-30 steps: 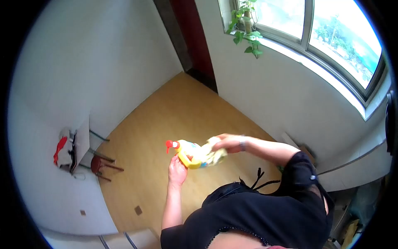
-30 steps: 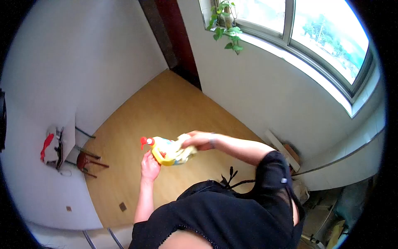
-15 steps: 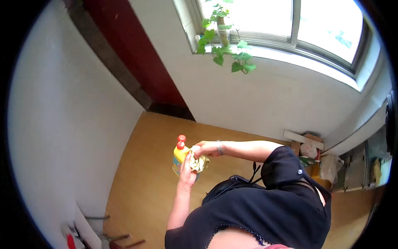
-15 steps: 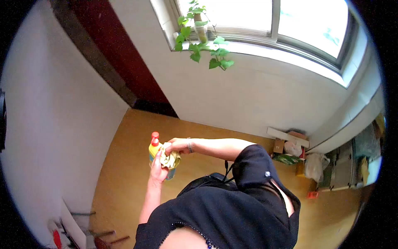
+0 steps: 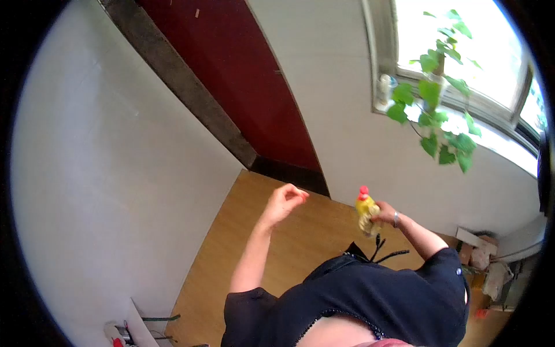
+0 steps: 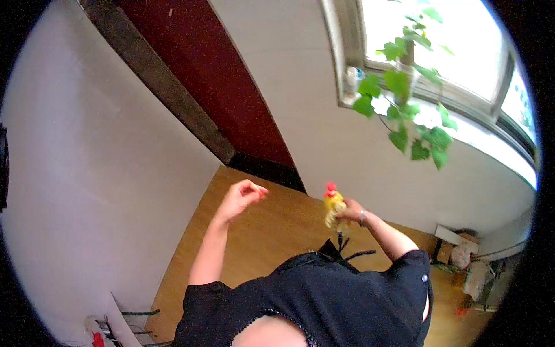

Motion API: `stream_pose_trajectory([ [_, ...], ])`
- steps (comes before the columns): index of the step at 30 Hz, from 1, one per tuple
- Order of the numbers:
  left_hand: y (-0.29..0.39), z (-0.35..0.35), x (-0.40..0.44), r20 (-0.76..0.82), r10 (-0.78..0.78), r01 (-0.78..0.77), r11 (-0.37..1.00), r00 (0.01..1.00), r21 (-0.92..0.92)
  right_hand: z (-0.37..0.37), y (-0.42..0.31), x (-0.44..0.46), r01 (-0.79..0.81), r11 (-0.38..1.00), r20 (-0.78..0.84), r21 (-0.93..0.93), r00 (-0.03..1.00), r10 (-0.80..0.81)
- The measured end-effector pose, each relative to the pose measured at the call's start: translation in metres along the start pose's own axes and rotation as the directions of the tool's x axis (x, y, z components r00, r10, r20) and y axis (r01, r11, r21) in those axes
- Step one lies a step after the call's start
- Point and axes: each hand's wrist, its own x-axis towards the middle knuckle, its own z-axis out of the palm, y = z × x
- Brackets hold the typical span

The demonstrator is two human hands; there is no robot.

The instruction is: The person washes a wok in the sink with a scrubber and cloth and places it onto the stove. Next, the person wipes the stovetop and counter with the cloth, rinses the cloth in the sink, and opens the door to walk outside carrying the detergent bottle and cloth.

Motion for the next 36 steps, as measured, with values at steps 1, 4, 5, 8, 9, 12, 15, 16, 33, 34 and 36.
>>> stream_pose_trajectory([
  [1,0.001,-0.023,-0.011,-0.092,0.008,-0.004,0.999,0.996,0.040,0.012,0.020,-0.007,-0.002,0.984,-0.090,-0.176,0.996,-0.014],
  [4,-0.007,-0.074,0.123,-0.211,-0.100,0.113,0.992,0.972,0.050,-0.053,-0.006,0.033,-0.270,0.910,-0.170,-0.315,0.959,0.226],
  [5,-0.007,-0.094,0.144,-0.219,-0.128,0.158,0.979,0.967,0.125,-0.057,-0.002,0.034,-0.233,0.897,-0.231,-0.375,0.961,0.153],
  [8,0.006,-0.144,0.212,-0.240,-0.047,0.124,0.941,0.969,0.316,-0.060,0.008,0.022,-0.240,0.912,-0.411,-0.333,0.907,0.088],
  [9,0.006,-0.162,0.232,-0.232,0.028,0.072,0.907,0.972,0.415,-0.056,0.002,0.015,-0.247,0.913,-0.440,-0.325,0.894,0.085],
  [12,-0.013,-0.192,0.341,-0.168,0.267,-0.030,0.606,0.949,0.795,-0.037,0.006,-0.011,-0.385,0.911,-0.642,-0.148,0.738,0.207],
  [15,-0.021,-0.212,0.426,0.023,0.483,0.017,-0.078,0.875,0.997,0.003,0.002,-0.030,-0.355,0.922,-0.773,0.152,0.539,0.335],
  [16,-0.033,-0.224,0.446,0.094,0.555,-0.026,-0.129,0.827,0.991,0.027,0.015,-0.042,-0.347,0.920,-0.804,0.180,0.486,0.341],
  [33,-0.092,-0.222,0.510,-0.019,0.458,-0.263,0.543,0.889,0.798,0.109,-0.047,-0.018,-0.350,0.860,-0.743,0.372,0.444,0.501],
  [34,-0.088,-0.225,0.494,-0.044,0.442,-0.247,0.577,0.896,0.778,0.103,-0.047,-0.007,-0.416,0.864,-0.737,0.284,0.482,0.474],
  [36,-0.082,-0.227,0.454,-0.091,0.386,-0.178,0.607,0.918,0.774,0.086,-0.099,0.027,-0.428,0.889,-0.694,0.161,0.592,0.410],
])
